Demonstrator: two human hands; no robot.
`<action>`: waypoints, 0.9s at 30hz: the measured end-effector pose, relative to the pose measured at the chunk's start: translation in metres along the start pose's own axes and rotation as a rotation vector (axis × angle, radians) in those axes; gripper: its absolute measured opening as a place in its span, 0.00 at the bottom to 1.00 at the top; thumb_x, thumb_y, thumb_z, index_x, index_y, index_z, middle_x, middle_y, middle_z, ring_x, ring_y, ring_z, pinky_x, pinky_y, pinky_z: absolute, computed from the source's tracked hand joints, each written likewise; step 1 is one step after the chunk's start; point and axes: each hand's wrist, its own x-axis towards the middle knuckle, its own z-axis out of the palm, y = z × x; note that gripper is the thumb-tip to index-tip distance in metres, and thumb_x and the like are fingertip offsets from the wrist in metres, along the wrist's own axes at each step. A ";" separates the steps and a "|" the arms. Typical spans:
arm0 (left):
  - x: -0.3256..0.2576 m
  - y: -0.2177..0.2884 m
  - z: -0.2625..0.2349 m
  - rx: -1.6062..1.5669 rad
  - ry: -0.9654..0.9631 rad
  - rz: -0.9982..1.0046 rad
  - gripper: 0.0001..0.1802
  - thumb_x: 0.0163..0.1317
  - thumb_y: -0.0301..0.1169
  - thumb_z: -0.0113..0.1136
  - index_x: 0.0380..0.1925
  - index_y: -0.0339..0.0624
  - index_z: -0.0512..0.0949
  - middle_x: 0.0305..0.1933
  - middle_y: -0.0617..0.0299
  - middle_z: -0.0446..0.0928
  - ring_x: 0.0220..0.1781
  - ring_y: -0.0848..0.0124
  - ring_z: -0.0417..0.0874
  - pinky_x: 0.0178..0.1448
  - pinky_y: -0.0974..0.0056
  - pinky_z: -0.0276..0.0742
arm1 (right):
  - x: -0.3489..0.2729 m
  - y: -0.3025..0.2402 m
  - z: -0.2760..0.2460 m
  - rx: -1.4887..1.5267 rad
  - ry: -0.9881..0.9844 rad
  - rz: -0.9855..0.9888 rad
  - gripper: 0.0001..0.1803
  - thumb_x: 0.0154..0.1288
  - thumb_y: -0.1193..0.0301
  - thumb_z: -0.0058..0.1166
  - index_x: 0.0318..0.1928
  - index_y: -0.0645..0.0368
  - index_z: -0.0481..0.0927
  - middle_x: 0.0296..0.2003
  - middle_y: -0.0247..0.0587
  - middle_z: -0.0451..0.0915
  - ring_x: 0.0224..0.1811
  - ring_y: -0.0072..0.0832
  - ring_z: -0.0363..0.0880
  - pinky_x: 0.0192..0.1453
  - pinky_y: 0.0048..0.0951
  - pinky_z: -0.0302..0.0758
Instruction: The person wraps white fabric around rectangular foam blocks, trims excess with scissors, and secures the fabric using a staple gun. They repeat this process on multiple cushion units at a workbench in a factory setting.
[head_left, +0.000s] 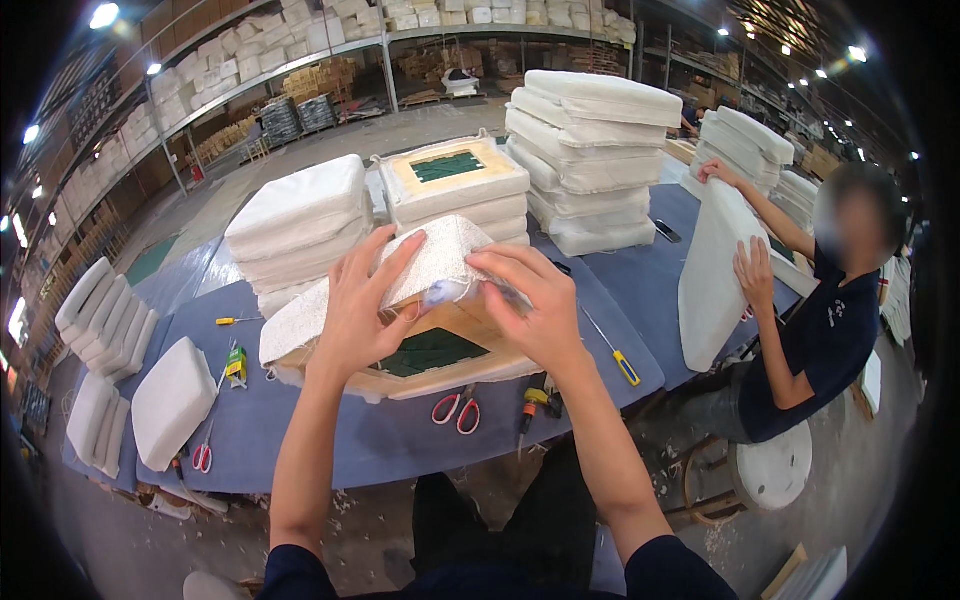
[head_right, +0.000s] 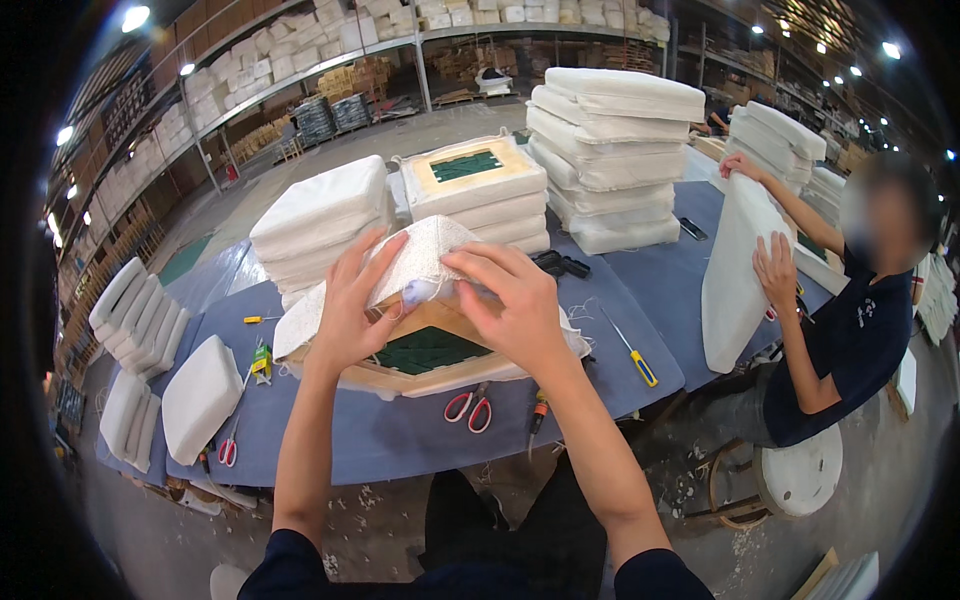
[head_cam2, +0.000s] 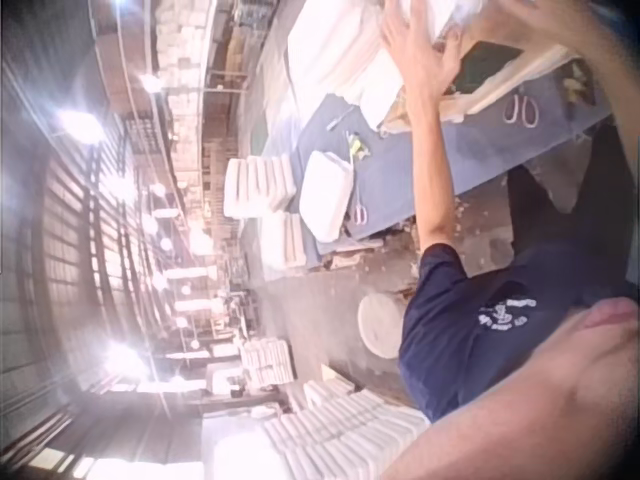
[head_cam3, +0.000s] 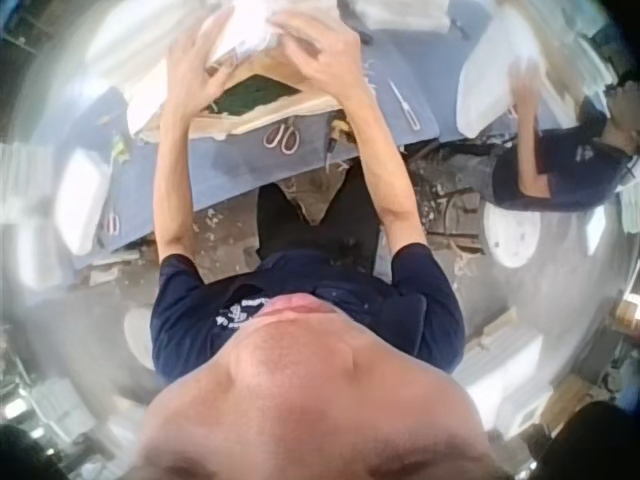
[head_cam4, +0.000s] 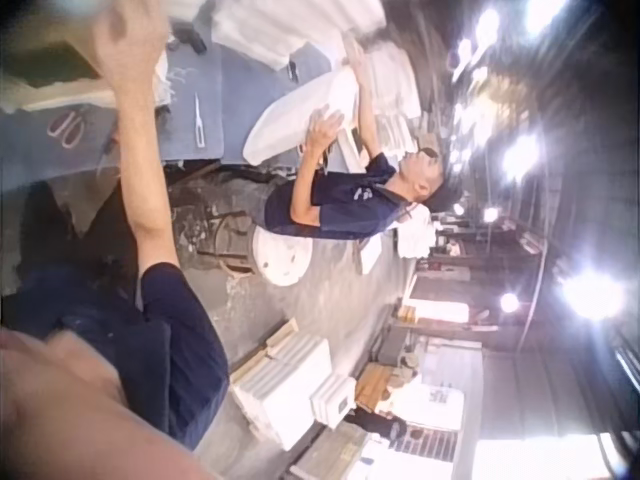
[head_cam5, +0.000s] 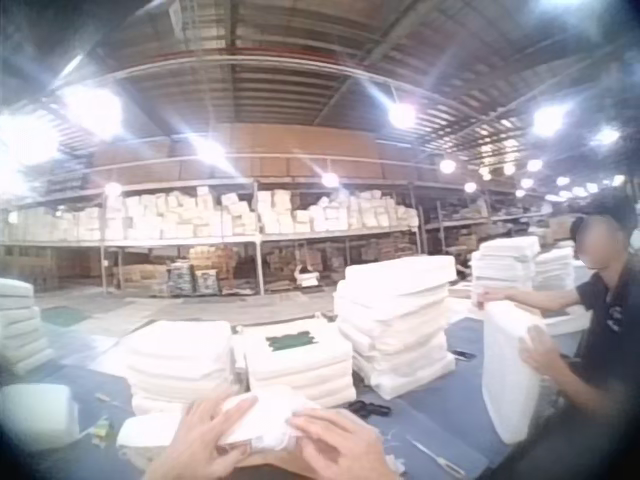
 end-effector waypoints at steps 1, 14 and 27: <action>0.006 0.009 0.000 -0.008 0.004 0.025 0.45 0.57 0.35 0.77 0.78 0.57 0.76 0.78 0.48 0.72 0.78 0.48 0.73 0.79 0.44 0.63 | -0.002 0.003 -0.001 -0.014 0.016 0.016 0.20 0.63 0.81 0.68 0.56 0.54 0.91 0.54 0.42 0.90 0.52 0.41 0.91 0.56 0.35 0.86; 0.012 0.014 0.056 -0.090 0.454 0.423 0.19 0.52 0.27 0.79 0.45 0.63 0.96 0.66 0.52 0.80 0.65 0.48 0.84 0.62 0.48 0.82 | 0.017 0.014 -0.032 0.352 -0.284 0.351 0.05 0.70 0.75 0.69 0.44 0.62 0.91 0.45 0.37 0.90 0.42 0.28 0.88 0.47 0.29 0.84; -0.008 0.030 0.033 0.035 0.344 0.521 0.15 0.60 0.47 0.80 0.47 0.64 0.93 0.70 0.55 0.77 0.69 0.48 0.76 0.68 0.43 0.76 | 0.010 0.023 -0.004 0.519 -0.281 0.758 0.18 0.86 0.58 0.54 0.47 0.61 0.87 0.33 0.33 0.83 0.33 0.23 0.72 0.40 0.29 0.72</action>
